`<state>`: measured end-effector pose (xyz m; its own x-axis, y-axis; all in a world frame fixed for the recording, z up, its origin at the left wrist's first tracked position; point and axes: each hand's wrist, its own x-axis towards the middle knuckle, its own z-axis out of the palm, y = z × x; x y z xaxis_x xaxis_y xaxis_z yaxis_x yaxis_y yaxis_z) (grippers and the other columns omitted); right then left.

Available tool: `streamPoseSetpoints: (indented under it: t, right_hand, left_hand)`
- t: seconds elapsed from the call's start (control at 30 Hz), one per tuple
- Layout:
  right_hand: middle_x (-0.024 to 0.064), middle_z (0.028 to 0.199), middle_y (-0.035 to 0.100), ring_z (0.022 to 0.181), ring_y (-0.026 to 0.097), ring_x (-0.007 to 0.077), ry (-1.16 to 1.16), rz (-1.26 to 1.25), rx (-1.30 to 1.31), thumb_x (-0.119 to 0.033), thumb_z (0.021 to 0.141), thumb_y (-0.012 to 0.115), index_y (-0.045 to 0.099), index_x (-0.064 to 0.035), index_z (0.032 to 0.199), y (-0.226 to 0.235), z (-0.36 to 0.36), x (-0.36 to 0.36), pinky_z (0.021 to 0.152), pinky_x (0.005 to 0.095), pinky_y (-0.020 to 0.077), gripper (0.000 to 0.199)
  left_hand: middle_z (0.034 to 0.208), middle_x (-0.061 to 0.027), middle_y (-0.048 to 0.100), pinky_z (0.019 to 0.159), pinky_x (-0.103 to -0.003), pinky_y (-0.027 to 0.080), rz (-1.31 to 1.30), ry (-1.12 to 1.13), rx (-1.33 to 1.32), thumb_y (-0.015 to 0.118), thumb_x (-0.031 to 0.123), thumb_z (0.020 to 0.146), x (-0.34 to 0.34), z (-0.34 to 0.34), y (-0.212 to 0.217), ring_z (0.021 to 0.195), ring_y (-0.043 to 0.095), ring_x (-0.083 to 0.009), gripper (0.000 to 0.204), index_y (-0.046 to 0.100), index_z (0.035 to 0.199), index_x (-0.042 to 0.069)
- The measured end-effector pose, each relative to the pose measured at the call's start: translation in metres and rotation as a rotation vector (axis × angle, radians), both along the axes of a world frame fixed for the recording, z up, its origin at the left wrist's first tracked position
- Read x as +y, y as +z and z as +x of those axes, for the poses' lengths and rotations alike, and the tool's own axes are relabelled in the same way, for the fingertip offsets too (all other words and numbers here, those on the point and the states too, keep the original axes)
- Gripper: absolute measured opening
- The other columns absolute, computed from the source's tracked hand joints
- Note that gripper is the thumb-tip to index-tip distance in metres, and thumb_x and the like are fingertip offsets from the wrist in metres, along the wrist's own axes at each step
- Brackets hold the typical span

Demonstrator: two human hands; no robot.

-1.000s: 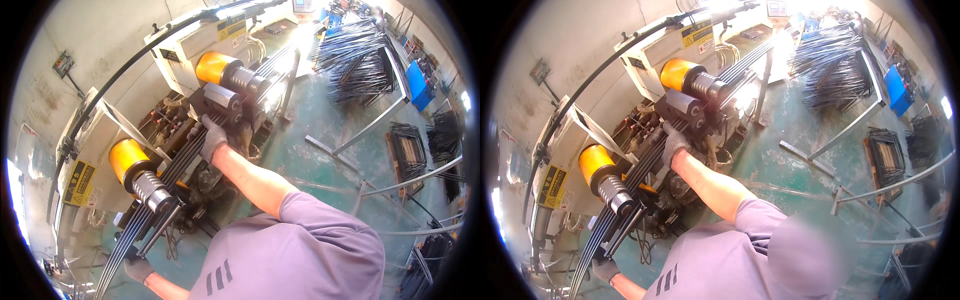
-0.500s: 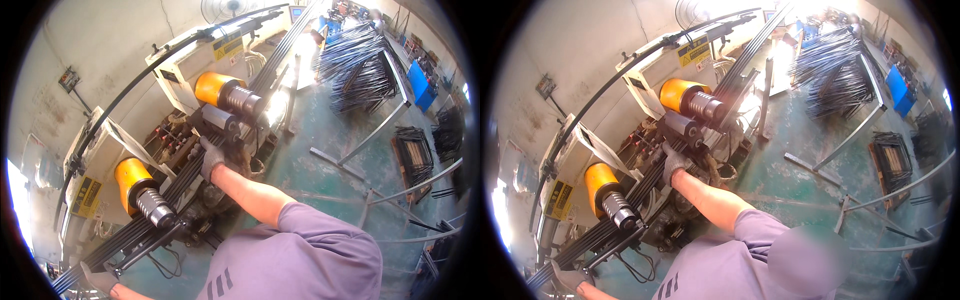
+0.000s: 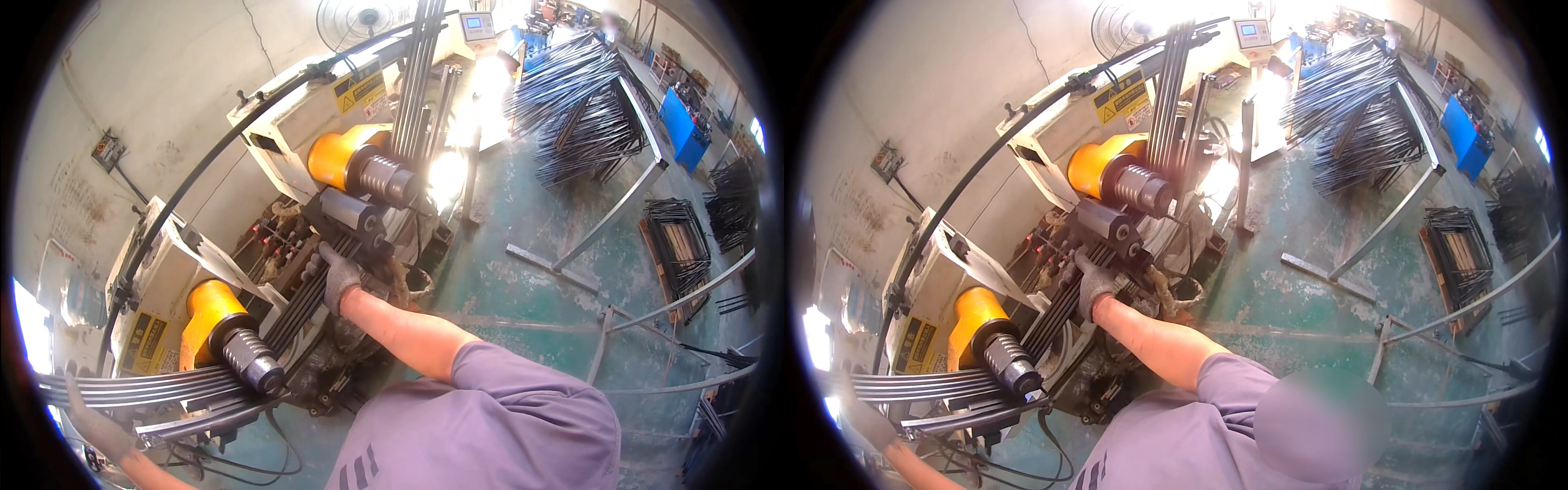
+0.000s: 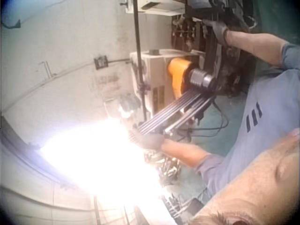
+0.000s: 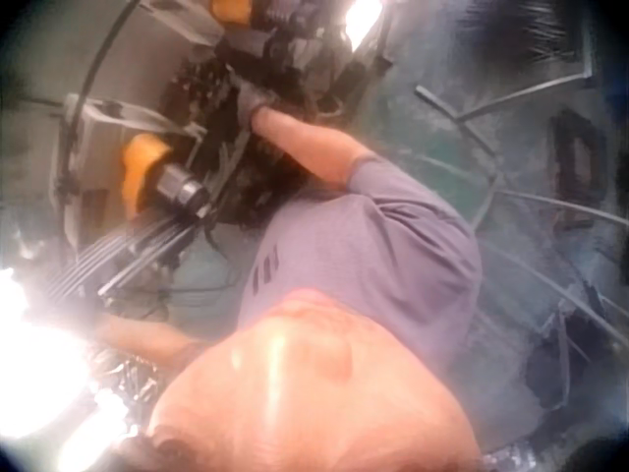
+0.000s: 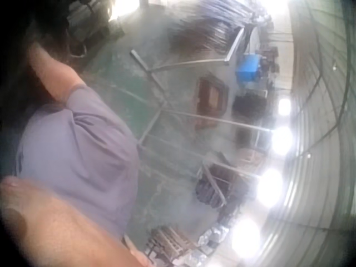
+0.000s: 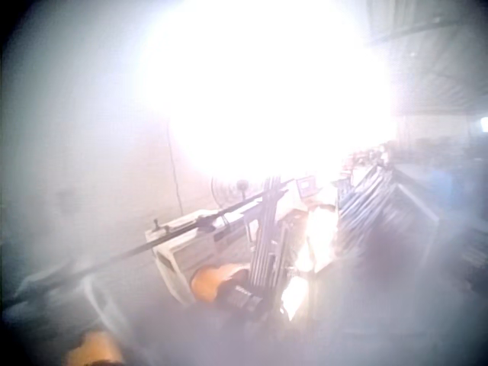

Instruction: The person repeatedly picks up bundles of long metal rods from a rack, feeds them into a yellow and white bending machine, and removes the bent rods. They then place the finished rods onto a metal stand. This cycle is performed continuously throughout the video.

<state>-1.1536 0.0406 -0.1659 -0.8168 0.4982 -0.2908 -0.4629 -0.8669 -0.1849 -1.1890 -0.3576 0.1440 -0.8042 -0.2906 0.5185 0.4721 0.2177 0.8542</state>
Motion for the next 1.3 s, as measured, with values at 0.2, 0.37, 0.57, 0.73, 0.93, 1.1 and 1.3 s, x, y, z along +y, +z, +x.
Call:
streamPoseSetpoints:
  t: [0.2,0.37,0.57,0.73,0.93,1.1,1.3]
  right_hand:
    - [-0.0002,0.074,0.056,0.063,0.056,0.0185,-0.013,-0.005,-0.029,-0.025,0.104,0.070,0.062,-0.0115,0.098,0.005,0.001,-0.001,0.064,0.0394,0.0536,0.017]
    - [0.0002,0.076,0.058,0.064,0.057,0.0189,-0.035,0.021,-0.056,-0.025,0.104,0.070,0.062,-0.0109,0.099,-0.007,-0.003,0.002,0.065,0.0404,0.0552,0.017]
    - [0.0000,0.075,0.057,0.065,0.057,0.0187,-0.015,0.049,-0.012,-0.025,0.104,0.070,0.063,-0.0106,0.100,0.002,0.003,0.000,0.067,0.0404,0.0550,0.017]
    - [-0.0008,0.074,0.056,0.065,0.056,0.0183,-0.015,0.033,-0.009,-0.025,0.105,0.068,0.063,-0.0113,0.100,0.006,0.004,-0.001,0.067,0.0394,0.0543,0.016]
    - [-0.0015,0.075,0.056,0.066,0.056,0.0171,-0.012,0.031,0.011,-0.026,0.106,0.068,0.063,-0.0121,0.100,-0.001,0.001,0.001,0.067,0.0388,0.0541,0.016]
    - [-0.0018,0.075,0.055,0.065,0.056,0.0169,-0.012,0.028,0.011,-0.025,0.106,0.067,0.062,-0.0128,0.100,0.000,0.002,-0.001,0.067,0.0387,0.0540,0.015]
    - [-0.0016,0.075,0.055,0.065,0.056,0.0169,-0.018,0.035,0.000,-0.024,0.106,0.067,0.062,-0.0119,0.099,-0.005,-0.002,0.001,0.066,0.0388,0.0539,0.015]
  left_hand:
    - [0.131,-0.0119,0.069,0.105,-0.037,0.049,-0.206,-0.080,-0.100,0.061,0.040,0.106,0.059,-0.011,0.022,0.118,0.066,-0.0235,0.051,0.066,0.138,0.001]
    - [0.111,-0.0122,0.072,0.093,-0.037,0.051,-0.560,-0.087,0.259,0.059,0.032,0.106,0.123,-0.025,0.023,0.100,0.067,-0.0222,0.045,0.064,0.134,-0.003]
    - [0.116,-0.0109,0.071,0.088,-0.035,0.052,-0.568,-0.083,0.117,0.060,0.018,0.104,0.132,-0.022,0.026,0.098,0.066,-0.0217,0.042,0.061,0.140,-0.003]
    - [0.112,-0.0137,0.072,0.092,-0.038,0.053,-0.669,-0.021,0.254,0.059,0.022,0.107,0.132,-0.022,0.024,0.098,0.068,-0.0243,0.039,0.063,0.134,-0.005]
    - [0.121,-0.0112,0.072,0.095,-0.036,0.051,-0.604,-0.097,0.256,0.061,0.021,0.106,0.134,-0.021,0.018,0.102,0.066,-0.0225,0.041,0.061,0.141,-0.001]
    - [0.122,-0.0134,0.071,0.096,-0.038,0.053,-0.667,-0.046,0.248,0.059,0.020,0.107,0.127,-0.026,0.019,0.106,0.068,-0.0237,0.043,0.058,0.143,-0.003]
    - [0.126,-0.0121,0.067,0.096,-0.035,0.053,-0.569,-0.171,0.278,0.059,0.014,0.107,0.129,-0.027,0.017,0.107,0.066,-0.0200,0.044,0.053,0.148,-0.001]
